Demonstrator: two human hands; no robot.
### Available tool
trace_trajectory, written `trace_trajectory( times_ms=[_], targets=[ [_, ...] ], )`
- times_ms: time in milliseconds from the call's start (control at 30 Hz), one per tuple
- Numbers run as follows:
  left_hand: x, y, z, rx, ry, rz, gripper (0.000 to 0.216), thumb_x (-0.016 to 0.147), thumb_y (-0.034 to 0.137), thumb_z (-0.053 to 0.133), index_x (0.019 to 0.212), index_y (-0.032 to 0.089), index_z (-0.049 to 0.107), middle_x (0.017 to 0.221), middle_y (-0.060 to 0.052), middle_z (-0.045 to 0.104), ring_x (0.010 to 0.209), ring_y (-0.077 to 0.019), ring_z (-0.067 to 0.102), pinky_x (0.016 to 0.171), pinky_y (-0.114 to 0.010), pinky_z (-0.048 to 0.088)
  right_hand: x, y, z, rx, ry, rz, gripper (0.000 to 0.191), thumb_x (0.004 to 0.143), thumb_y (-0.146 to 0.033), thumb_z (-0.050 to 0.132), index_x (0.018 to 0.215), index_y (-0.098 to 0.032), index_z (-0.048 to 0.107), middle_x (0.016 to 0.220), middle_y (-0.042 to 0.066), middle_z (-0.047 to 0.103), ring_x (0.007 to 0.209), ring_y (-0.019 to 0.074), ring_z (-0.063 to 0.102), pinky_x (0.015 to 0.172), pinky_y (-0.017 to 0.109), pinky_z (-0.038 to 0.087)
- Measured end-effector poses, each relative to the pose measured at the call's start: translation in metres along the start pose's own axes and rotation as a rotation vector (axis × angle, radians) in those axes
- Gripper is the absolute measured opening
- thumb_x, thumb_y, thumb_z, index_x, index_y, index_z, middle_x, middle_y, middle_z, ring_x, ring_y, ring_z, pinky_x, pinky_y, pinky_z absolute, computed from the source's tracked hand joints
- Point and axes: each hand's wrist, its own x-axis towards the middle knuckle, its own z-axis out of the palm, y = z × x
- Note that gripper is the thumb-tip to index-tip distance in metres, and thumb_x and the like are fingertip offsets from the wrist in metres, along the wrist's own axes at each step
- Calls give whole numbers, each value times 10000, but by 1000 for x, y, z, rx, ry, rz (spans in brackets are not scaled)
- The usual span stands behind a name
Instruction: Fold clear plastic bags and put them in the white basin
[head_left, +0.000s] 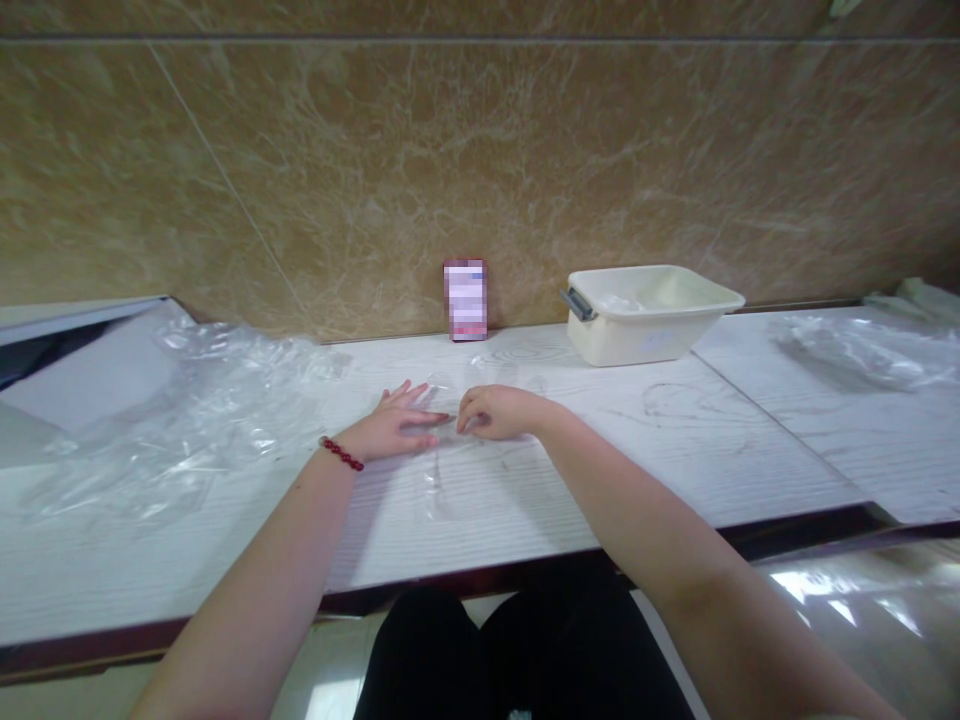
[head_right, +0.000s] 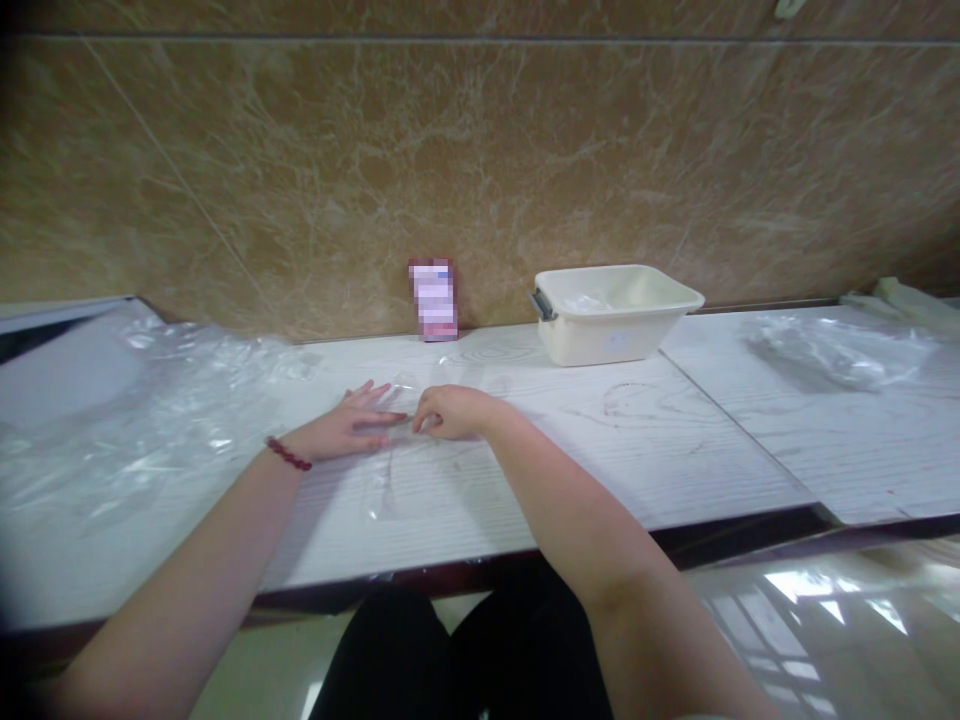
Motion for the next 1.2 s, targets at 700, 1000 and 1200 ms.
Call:
trace_trajectory(
  times_ms=[700, 1000, 1200],
  targets=[
    [-2, 4, 0, 169, -167, -62, 741, 572, 716, 403, 1230, 391, 294, 1396, -19, -26, 1232, -360, -62, 934, -553, 12, -4, -2, -11, -85, -112, 115, 222, 634, -132, 501, 758, -183, 678, 765, 30, 591, 645, 113, 519, 633, 224, 391],
    [-2, 3, 0, 163, -162, -62, 738, 570, 717, 403, 1225, 392, 306, 1395, -24, -10, 1233, -357, -56, 936, -550, 16, -3, -1, -9, -72, -67, 71, 282, 662, -320, 579, 903, -183, 634, 767, 40, 571, 705, 130, 505, 668, 245, 374],
    [-3, 3, -1, 159, -170, -61, 748, 569, 711, 415, 1231, 384, 296, 1394, -17, -16, 1231, -360, -62, 939, -546, 18, -3, 6, -9, -97, -96, 92, 331, 645, -384, 601, 914, -194, 634, 767, 39, 566, 711, 135, 501, 648, 238, 367]
  ],
)
